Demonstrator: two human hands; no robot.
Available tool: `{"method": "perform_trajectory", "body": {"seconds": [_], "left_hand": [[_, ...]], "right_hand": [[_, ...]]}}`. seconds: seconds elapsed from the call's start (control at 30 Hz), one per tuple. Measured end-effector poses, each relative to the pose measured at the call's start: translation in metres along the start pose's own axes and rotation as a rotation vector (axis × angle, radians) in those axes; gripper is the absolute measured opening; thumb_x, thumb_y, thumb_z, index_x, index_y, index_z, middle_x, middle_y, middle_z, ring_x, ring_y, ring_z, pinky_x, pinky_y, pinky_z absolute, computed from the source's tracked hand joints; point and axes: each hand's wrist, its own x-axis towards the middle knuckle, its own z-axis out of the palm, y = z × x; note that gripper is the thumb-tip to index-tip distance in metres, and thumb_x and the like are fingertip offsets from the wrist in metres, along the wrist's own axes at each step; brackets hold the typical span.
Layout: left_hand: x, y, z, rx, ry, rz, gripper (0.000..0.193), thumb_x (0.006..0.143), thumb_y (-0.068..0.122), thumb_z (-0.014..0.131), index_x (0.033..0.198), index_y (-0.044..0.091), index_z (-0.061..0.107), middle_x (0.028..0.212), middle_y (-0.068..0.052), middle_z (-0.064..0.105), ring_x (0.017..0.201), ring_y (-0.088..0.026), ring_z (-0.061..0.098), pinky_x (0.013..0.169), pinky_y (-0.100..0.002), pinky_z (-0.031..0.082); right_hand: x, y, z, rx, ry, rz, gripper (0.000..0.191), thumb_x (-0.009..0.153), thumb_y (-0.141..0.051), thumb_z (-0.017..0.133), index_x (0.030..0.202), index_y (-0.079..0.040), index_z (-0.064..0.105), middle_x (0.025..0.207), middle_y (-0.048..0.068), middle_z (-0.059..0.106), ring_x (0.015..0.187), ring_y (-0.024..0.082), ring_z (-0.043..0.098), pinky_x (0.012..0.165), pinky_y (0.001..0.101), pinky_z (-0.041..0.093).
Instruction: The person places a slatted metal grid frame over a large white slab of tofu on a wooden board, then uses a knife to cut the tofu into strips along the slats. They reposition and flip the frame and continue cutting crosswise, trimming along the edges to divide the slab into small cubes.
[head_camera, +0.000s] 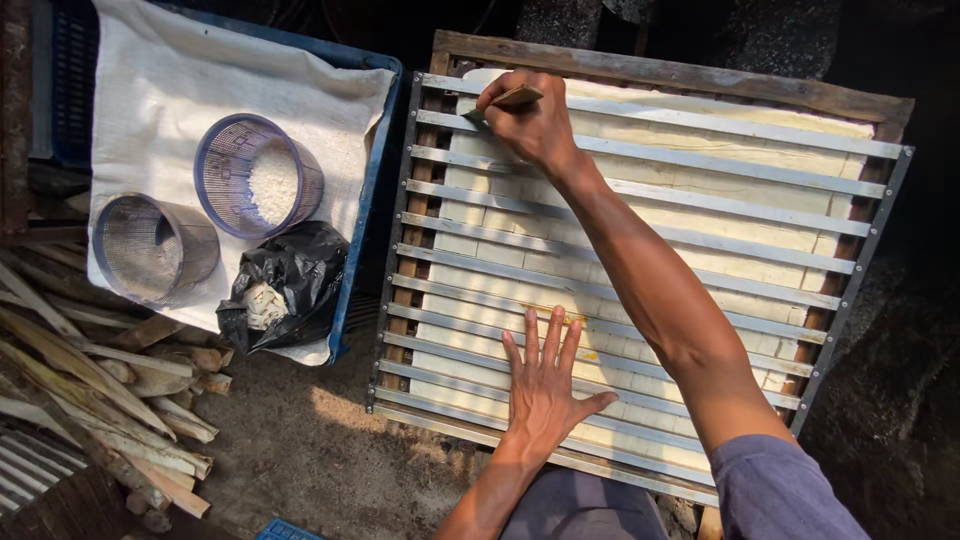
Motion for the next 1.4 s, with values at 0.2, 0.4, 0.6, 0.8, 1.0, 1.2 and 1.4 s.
{"method": "perform_trajectory", "body": {"seconds": [0.2,0.4,0.6,0.8,1.0,1.2,1.4], "left_hand": [[-0.007,0.006,0.007,0.042,0.083,0.046,0.119,0.079,0.087,0.054,0.160,0.003,0.029,0.170,-0.020,0.007,0.154,-0.046,-0.007,0.116,-0.073,-0.001],[-0.006,0.014,0.008,0.031,0.077,0.049,0.119,0.077,0.087,0.052,0.156,0.001,0.028,0.167,-0.022,0.004,0.151,-0.049,-0.009,0.112,-0.075,-0.004],[0.002,0.009,-0.008,0.004,0.045,0.040,0.115,0.078,0.083,0.059,0.155,0.002,0.031,0.166,-0.021,0.008,0.149,-0.048,-0.005,0.110,-0.074,-0.001],[-0.001,-0.055,-0.041,-0.360,0.112,-0.162,0.073,0.092,0.047,0.069,0.148,0.005,0.049,0.165,-0.017,0.029,0.155,-0.034,0.022,0.126,-0.054,0.013],[-0.019,-0.199,-0.060,-0.362,0.485,-0.749,0.055,0.094,0.038,0.064,0.140,0.007,0.061,0.143,-0.015,0.060,0.134,-0.034,0.054,0.113,-0.047,0.037],[-0.020,-0.245,-0.053,-0.807,0.405,-0.840,0.045,0.093,0.038,0.069,0.124,0.006,0.074,0.118,-0.012,0.077,0.111,-0.024,0.071,0.095,-0.035,0.052],[-0.037,-0.241,-0.033,-0.869,0.387,-0.812,0.042,0.098,0.036,0.067,0.118,0.000,0.075,0.104,-0.010,0.077,0.092,-0.017,0.068,0.081,-0.033,0.052]], "right_hand": [[-0.101,-0.008,-0.211,-0.174,-0.005,0.075,0.007,0.092,-0.006,0.073,0.096,-0.003,0.078,0.081,0.005,0.071,0.068,0.009,0.064,0.057,0.0214,0.048],[-0.163,-0.039,-0.386,-0.829,-0.070,0.360,0.011,0.085,0.000,0.076,0.096,-0.002,0.080,0.082,0.013,0.074,0.070,0.019,0.068,0.065,0.0305,0.056],[-0.227,-0.034,-0.349,-0.621,0.285,0.146,0.012,0.103,-0.001,0.069,0.092,0.000,0.067,0.092,0.010,0.070,0.075,0.014,0.064,0.067,0.0262,0.051],[-0.299,-0.084,-0.285,-0.680,0.634,0.599,0.014,0.106,-0.009,0.066,0.098,0.002,0.065,0.096,0.010,0.071,0.078,0.014,0.062,0.071,0.0283,0.049],[-0.256,-0.032,-0.259,-0.671,0.673,0.899,0.023,0.104,-0.021,0.069,0.099,0.001,0.067,0.092,0.010,0.070,0.078,0.018,0.062,0.071,0.0333,0.049],[-0.450,-0.022,-0.219,-0.593,0.761,0.919,0.033,0.102,-0.032,0.072,0.101,0.001,0.070,0.088,0.011,0.069,0.078,0.022,0.063,0.071,0.0382,0.049],[-0.503,-0.022,-0.191,-0.503,0.846,0.861,0.043,0.101,-0.040,0.074,0.100,0.002,0.070,0.080,0.010,0.066,0.073,0.022,0.061,0.071,0.0378,0.049]]}}
